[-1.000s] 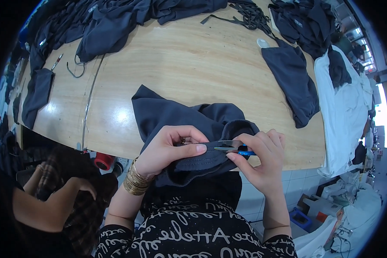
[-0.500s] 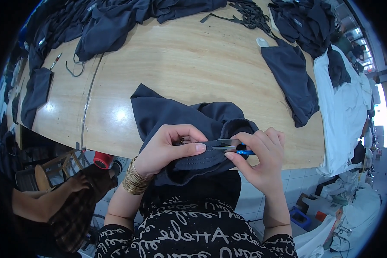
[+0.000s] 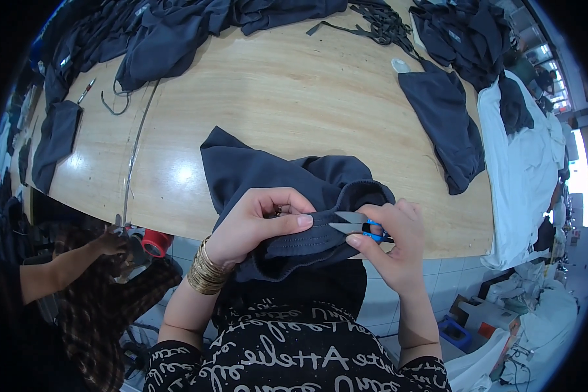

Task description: Trimming loose threads from a pair of dark grey shorts using small blue snips in a factory setting.

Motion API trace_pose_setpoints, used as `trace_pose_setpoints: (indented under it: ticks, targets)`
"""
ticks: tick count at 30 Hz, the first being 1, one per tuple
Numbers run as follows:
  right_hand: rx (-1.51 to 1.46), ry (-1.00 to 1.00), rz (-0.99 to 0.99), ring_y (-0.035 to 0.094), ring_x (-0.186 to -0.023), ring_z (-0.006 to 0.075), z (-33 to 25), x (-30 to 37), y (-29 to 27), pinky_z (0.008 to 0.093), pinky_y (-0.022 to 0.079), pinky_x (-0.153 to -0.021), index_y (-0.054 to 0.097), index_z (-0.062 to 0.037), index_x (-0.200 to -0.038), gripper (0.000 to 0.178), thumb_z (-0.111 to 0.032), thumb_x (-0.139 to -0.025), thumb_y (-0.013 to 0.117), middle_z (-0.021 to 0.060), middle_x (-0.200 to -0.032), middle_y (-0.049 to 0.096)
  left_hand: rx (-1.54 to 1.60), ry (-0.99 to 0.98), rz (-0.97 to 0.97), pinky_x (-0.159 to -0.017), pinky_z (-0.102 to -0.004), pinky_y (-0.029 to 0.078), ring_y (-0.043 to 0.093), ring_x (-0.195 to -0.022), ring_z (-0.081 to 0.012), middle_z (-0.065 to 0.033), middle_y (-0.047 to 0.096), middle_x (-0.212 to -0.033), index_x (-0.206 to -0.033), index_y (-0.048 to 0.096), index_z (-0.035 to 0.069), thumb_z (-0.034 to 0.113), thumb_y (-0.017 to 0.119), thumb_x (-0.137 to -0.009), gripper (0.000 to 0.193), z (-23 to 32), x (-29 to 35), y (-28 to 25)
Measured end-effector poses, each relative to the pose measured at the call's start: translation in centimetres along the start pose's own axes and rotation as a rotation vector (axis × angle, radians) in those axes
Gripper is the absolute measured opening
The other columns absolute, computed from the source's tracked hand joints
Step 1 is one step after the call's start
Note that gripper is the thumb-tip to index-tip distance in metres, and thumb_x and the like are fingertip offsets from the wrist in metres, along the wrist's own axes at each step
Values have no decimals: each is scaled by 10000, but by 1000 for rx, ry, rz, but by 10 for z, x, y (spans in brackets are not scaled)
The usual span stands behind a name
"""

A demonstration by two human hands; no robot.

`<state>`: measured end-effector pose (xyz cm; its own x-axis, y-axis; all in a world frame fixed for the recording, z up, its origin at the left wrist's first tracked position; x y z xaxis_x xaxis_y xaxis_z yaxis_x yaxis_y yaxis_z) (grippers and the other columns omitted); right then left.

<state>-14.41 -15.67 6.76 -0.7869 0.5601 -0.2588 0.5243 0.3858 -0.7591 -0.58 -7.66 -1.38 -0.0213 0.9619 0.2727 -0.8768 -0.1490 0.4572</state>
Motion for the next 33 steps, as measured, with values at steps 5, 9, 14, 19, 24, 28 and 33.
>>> trace_pose_setpoints:
  ticks: [5,9,14,19,24,28,33]
  targets:
    - [152,-102,39,393,-593,138,-8,3,0,315,266,-666,645,-126,-852,236,-292,-714,742,-43,-618,456,17,4,-10,-677,-151,439,554,-725,-9,7,643,-820,-946,654,2,114,655,-853,146,-1,0,-1]
    - [227,-146,53,382,-584,136,-12,2,0,315,265,-662,642,-131,-842,234,-304,-716,736,-43,-612,448,14,0,-17,-671,-149,433,549,-721,-7,13,639,-819,-950,653,4,116,654,-854,147,0,0,0]
    - [214,-132,18,383,-593,151,-14,0,2,327,259,-678,639,-108,-844,211,-248,-715,728,-27,-607,446,14,1,-18,-670,-148,428,543,-720,-3,17,635,-813,-952,653,4,112,652,-855,145,0,0,0]
    - [242,-139,46,378,-586,146,-14,0,4,327,256,-676,638,-111,-833,207,-251,-712,731,-29,-601,438,7,-5,-28,-670,-148,424,536,-723,1,21,632,-815,-950,654,5,119,659,-850,152,-3,-2,-1]
    - [237,-153,61,392,-583,141,-14,0,2,317,264,-635,637,-128,-866,239,-278,-713,743,-33,-634,453,-1,-5,-14,-662,-146,418,530,-714,3,24,630,-801,-948,654,3,118,665,-845,155,2,-1,-1]
    - [-402,162,52,473,-644,148,13,-15,7,290,335,-691,638,-104,-917,259,-239,-720,740,-17,-699,538,-95,21,-7,-668,-154,425,534,-720,0,25,630,-791,-935,655,1,120,658,-852,145,8,2,-4]
    - [-142,-10,-303,506,-673,190,13,-29,39,290,354,-689,640,-113,-845,219,-145,-651,739,9,-780,585,-920,520,195,-628,-216,450,584,-659,-118,-39,647,-779,-907,652,6,74,657,-826,106,64,12,-6]
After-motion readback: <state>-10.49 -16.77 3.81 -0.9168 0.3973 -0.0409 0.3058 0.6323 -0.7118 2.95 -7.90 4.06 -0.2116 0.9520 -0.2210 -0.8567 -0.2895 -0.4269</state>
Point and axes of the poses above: each hand's wrist, its own x-axis away from the middle knuckle, its own y-axis out of the palm, z = x × y, the point moved 8 cm from there along -x, towards the middle knuckle
